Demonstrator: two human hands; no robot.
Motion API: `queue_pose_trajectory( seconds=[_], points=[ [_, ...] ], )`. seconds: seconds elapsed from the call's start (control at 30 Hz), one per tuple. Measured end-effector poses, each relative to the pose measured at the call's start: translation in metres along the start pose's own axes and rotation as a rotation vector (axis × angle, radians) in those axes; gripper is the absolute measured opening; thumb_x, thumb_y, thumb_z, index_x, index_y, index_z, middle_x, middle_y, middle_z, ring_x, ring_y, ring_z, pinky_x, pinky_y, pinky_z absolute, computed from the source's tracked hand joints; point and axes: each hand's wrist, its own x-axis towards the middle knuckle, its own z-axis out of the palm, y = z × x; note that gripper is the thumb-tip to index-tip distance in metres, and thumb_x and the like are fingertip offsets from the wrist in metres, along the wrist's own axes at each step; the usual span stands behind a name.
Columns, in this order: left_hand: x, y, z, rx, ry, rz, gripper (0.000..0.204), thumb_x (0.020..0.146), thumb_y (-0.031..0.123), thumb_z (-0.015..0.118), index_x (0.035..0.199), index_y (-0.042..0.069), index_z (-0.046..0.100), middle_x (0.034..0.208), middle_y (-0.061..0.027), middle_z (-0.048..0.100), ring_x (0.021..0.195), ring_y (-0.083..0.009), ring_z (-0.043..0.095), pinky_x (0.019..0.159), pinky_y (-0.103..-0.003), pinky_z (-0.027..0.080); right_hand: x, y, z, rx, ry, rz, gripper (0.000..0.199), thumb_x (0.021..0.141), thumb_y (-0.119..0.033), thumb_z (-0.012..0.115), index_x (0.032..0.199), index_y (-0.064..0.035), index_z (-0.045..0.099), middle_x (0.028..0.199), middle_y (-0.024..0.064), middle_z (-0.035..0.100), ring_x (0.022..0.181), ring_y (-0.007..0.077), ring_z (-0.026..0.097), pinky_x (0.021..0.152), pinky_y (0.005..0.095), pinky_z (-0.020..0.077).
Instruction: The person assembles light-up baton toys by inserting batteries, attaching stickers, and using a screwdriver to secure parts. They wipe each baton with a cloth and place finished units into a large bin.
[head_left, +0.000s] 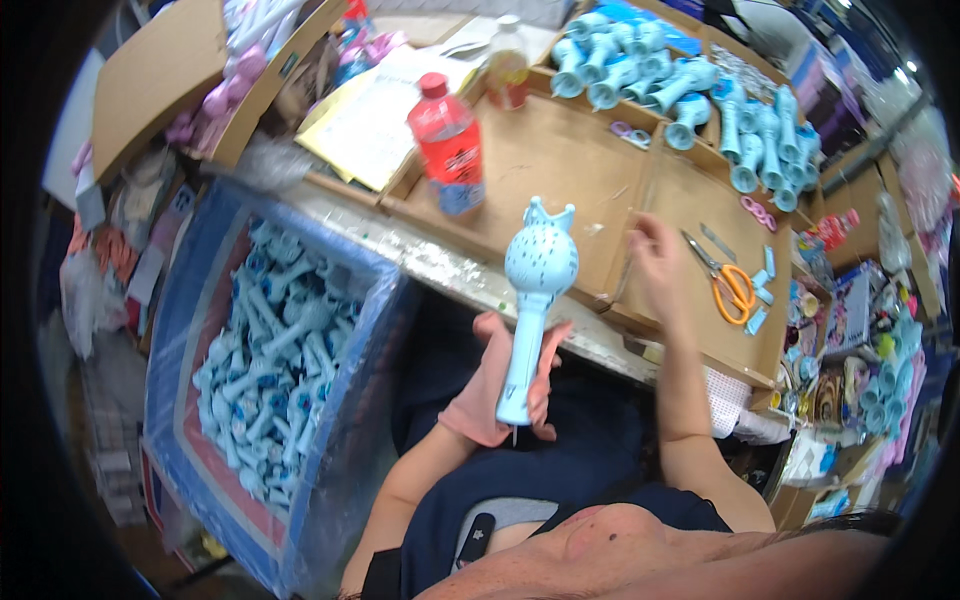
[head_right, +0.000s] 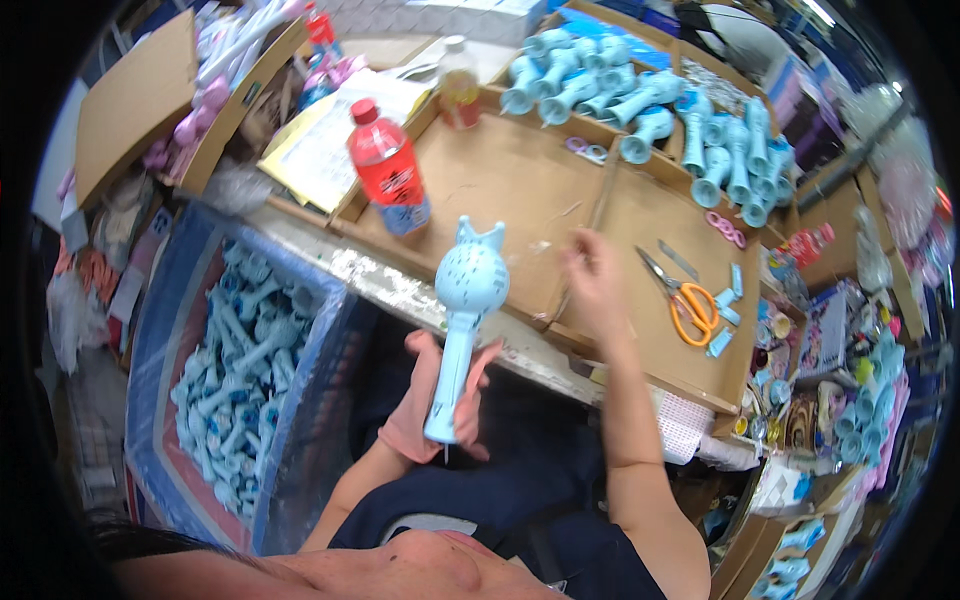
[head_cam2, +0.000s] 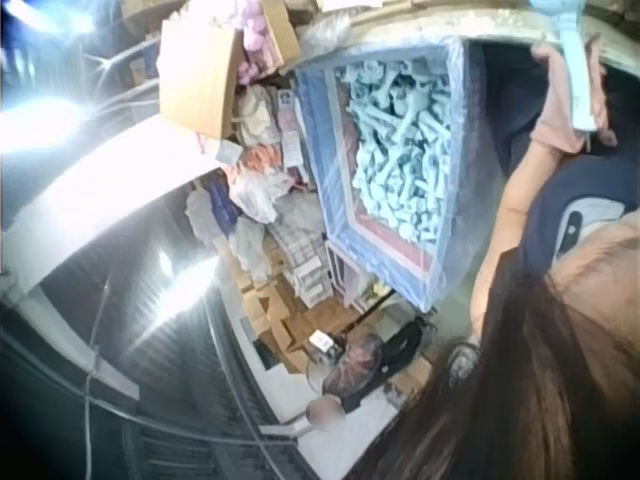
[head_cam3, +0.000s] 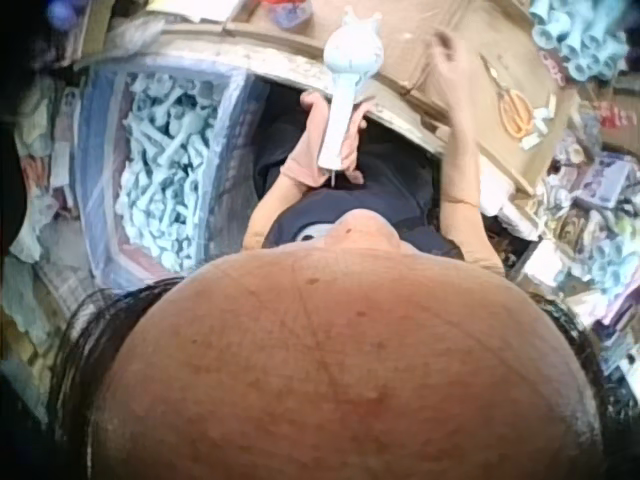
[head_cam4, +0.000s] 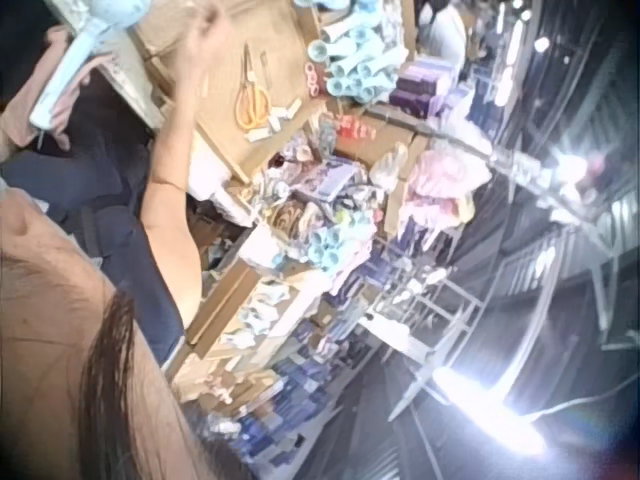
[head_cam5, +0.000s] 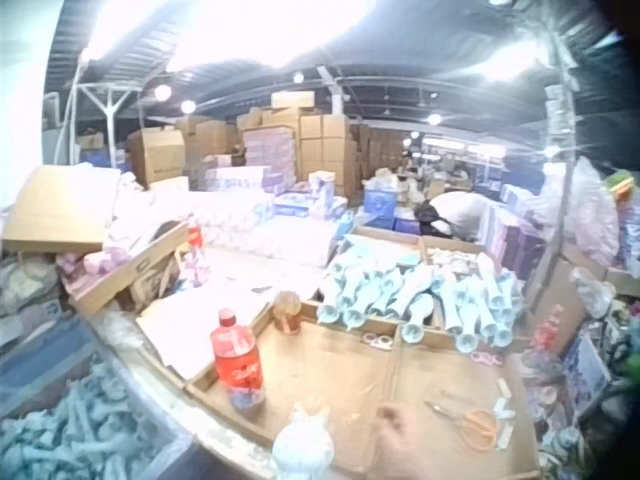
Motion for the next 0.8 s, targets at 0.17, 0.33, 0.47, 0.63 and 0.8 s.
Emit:
queue_pose_trajectory(
  seconds=[0.17,0.33,0.47,0.63,0.8],
  points=[
    [0.002,0.001,-0.014,-0.128,-0.036,0.183,0.042,0.099,0.045,0.045,0.113,0.006,0.052,0.07,-0.0031,0.054,0.053,-0.0117,0.055,0.049,-0.026,0.047,-0.007,0.036,-0.117,-1.037,0.014,0.061,0.029,0.082,-0.023,0.07,0.098,-0.0009,0.061,0.094,0.0155,0.063,0.091,0.0328,0.061,0.078,0.04,0.0484],
    [0.016,-0.002,-0.03,-0.145,-0.326,0.148,0.021,0.087,0.014,0.062,0.105,0.004,0.055,0.08,-0.0044,0.057,0.064,-0.0114,0.06,0.076,-0.031,0.054,-0.031,0.056,-0.146,-1.059,-0.043,0.151,0.027,0.079,-0.024,0.072,0.092,-0.0027,0.06,0.087,0.0125,0.063,0.084,0.0292,0.062,0.073,0.0397,0.0501],
    [0.024,-0.004,-0.026,1.089,-0.241,1.036,0.023,0.058,-0.002,0.077,0.067,0.007,0.058,0.063,0.0029,0.06,0.074,-0.0194,0.063,0.105,-0.044,0.039,-0.039,0.061,-0.146,-1.101,0.001,0.065,0.024,0.08,-0.025,0.072,0.088,-0.004,0.062,0.084,0.0105,0.064,0.082,0.0276,0.063,0.072,0.0391,0.0508],
    [0.023,0.002,-0.022,1.055,-0.186,1.095,0.017,0.07,-0.001,0.072,0.077,0.004,0.058,0.066,-0.0024,0.058,0.071,-0.0225,0.062,0.088,-0.041,0.049,-0.039,0.049,-0.137,-1.165,0.059,0.022,0.017,0.084,-0.02,0.068,0.09,-0.0043,0.065,0.089,0.0095,0.067,0.081,0.0254,0.065,0.071,0.036,0.0511],
    [0.019,-0.004,-0.018,0.122,-0.243,0.323,0.012,0.085,0.006,0.064,0.093,0.0,0.056,0.075,-0.0061,0.058,0.072,-0.0176,0.062,0.071,-0.033,0.054,-0.049,-0.002,-0.109,-0.408,0.202,-0.099,0.012,0.083,-0.002,0.064,0.094,0.0003,0.065,0.083,0.0067,0.065,0.073,0.0186,0.06,0.065,0.0262,0.0464]
  ],
)
